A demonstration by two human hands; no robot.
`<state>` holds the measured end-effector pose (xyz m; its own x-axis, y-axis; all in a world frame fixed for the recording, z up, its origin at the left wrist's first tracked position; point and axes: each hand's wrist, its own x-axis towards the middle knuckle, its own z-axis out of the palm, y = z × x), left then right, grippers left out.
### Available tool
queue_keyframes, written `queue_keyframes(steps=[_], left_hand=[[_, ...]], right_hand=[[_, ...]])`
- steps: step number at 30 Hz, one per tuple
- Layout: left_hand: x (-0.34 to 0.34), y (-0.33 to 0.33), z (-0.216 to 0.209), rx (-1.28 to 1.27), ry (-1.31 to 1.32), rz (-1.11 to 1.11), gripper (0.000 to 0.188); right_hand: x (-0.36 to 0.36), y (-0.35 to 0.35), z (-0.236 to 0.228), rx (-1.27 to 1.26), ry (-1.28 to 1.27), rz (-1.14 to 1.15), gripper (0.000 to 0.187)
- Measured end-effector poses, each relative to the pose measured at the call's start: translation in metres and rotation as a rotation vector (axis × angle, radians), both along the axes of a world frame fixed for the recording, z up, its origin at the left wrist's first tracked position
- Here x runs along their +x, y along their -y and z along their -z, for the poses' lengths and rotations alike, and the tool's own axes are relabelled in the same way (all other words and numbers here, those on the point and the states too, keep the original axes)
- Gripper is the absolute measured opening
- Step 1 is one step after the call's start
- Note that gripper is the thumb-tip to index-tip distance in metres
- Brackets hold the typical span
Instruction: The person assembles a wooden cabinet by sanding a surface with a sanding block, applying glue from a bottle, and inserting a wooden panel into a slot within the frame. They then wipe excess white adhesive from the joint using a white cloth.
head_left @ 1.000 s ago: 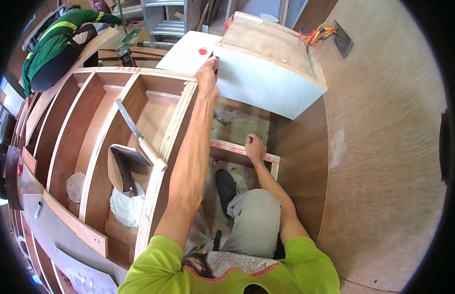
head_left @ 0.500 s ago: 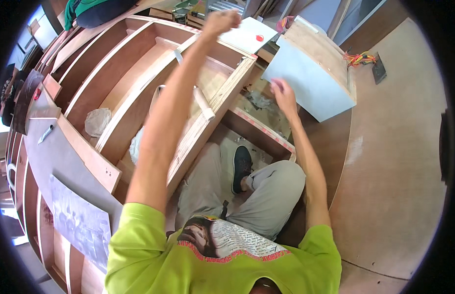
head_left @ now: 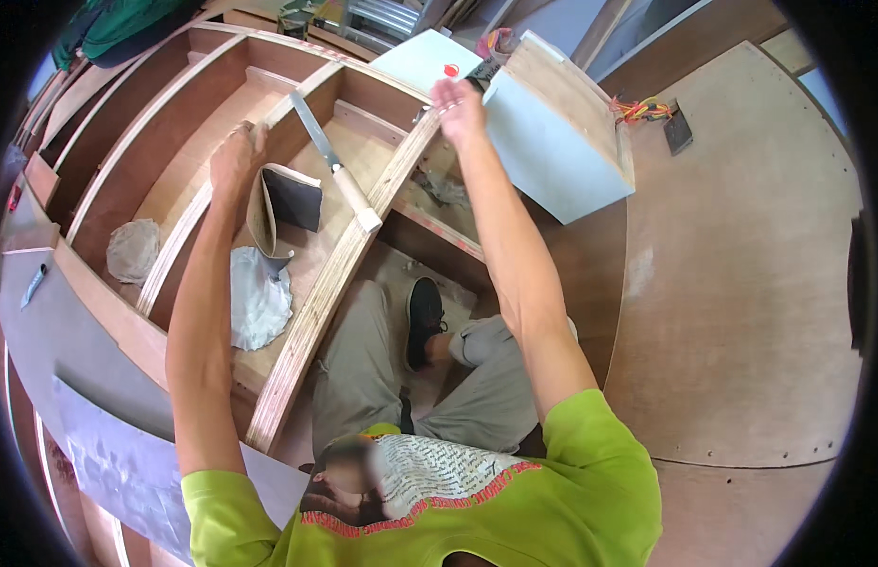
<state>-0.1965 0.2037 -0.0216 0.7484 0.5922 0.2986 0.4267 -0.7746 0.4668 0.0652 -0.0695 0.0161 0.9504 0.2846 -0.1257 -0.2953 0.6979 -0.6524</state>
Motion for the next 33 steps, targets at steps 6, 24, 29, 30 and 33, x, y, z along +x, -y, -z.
queue_keyframes(steps=[6,24,29,30,33], left_hand=[[-0.021,-0.005,-0.015,0.028,-0.03,-0.068,0.048],[-0.017,-0.001,-0.013,0.037,-0.021,-0.076,0.047],[-0.026,-0.013,-0.017,0.055,-0.043,-0.101,0.049],[-0.022,-0.008,-0.018,0.045,-0.042,-0.103,0.05],[-0.016,0.0,-0.021,0.025,-0.058,-0.077,0.05]], right_hand=[[0.017,0.002,-0.008,0.299,-0.131,0.143,0.031],[0.005,-0.016,0.003,0.059,-0.058,0.251,0.026],[-0.109,-0.073,-0.007,-0.854,0.552,-0.45,0.035],[-0.121,-0.079,-0.007,-0.914,0.561,-0.497,0.039],[-0.139,-0.1,0.006,-0.947,0.536,-0.727,0.045]])
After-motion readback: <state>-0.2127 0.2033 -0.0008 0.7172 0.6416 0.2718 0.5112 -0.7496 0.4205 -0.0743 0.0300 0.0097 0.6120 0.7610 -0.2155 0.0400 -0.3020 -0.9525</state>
